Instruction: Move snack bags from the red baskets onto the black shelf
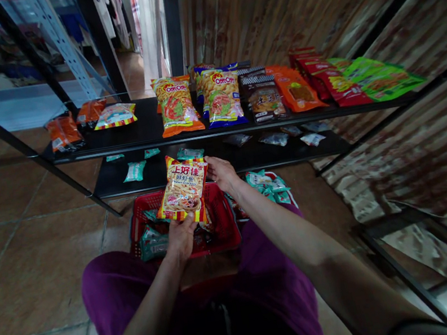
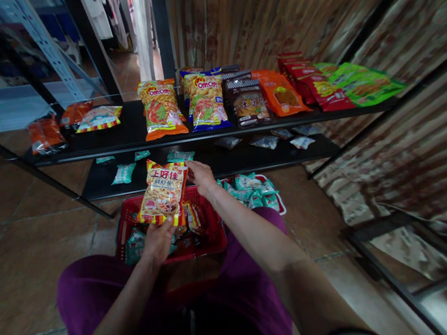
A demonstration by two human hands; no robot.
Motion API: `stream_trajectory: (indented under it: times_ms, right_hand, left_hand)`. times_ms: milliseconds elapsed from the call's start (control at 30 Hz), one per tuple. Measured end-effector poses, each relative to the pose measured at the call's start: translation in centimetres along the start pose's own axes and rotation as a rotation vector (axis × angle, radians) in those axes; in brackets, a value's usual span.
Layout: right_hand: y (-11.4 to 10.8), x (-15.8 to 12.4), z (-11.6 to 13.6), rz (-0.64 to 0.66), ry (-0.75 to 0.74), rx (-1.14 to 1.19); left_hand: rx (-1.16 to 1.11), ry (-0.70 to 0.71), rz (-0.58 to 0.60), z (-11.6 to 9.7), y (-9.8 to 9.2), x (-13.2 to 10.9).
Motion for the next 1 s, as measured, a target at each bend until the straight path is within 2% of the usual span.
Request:
stream_trajectory:
  times_ms: [167, 400, 533, 700, 867, 933, 1000]
  right_hand:
    - [1.4, -1.5, -1.5, 0.164, 0.043, -0.034]
    - [2.7, -4.0, -4.4, 0.337, 0.108, 0.0]
    - [2.7, -4.2, -5.3, 0.349, 0.097, 0.009]
    - [2.6, -4.1, -5.1, 0.346, 0.059, 0.032]
    - [1.8, -3.1, -4.5, 0.253, -0.004, 0.019]
    - [1.4, -2.7, -4.2, 0.222, -0.043, 0.011]
    - [1.2, -2.3, -4.0, 0.206, -0.084, -0.003]
  left_hand:
    - [-0.018, 0.015, -0.024, 0.0, -0.1, 0.1]
    - [-0.064, 0.043, -0.019, -0.4, 0.8, -0.3]
    - [-0.058, 0.037, -0.051, -0.1, 0.7, -0.3]
    - [-0.037, 0.026, -0.038, 0.1, 0.6, -0.2]
    - [0.246, -0.04, -0.084, 0.9, -1.2, -0.6]
    - [0.318, 0.019, -0.127, 0.2, -2.1, -1.0]
    - [0.303, 0.139, -0.144, -1.4, -2.1, -1.4]
Point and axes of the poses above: each hand's wrist, its own x-axis towards the middle knuckle, its own y-axis out of the palm, z = x × y, the point moved 10 cm from there along x, towards the middle knuckle, and after that the axes turned 14 degrees about -z, right-handed, at the moved point
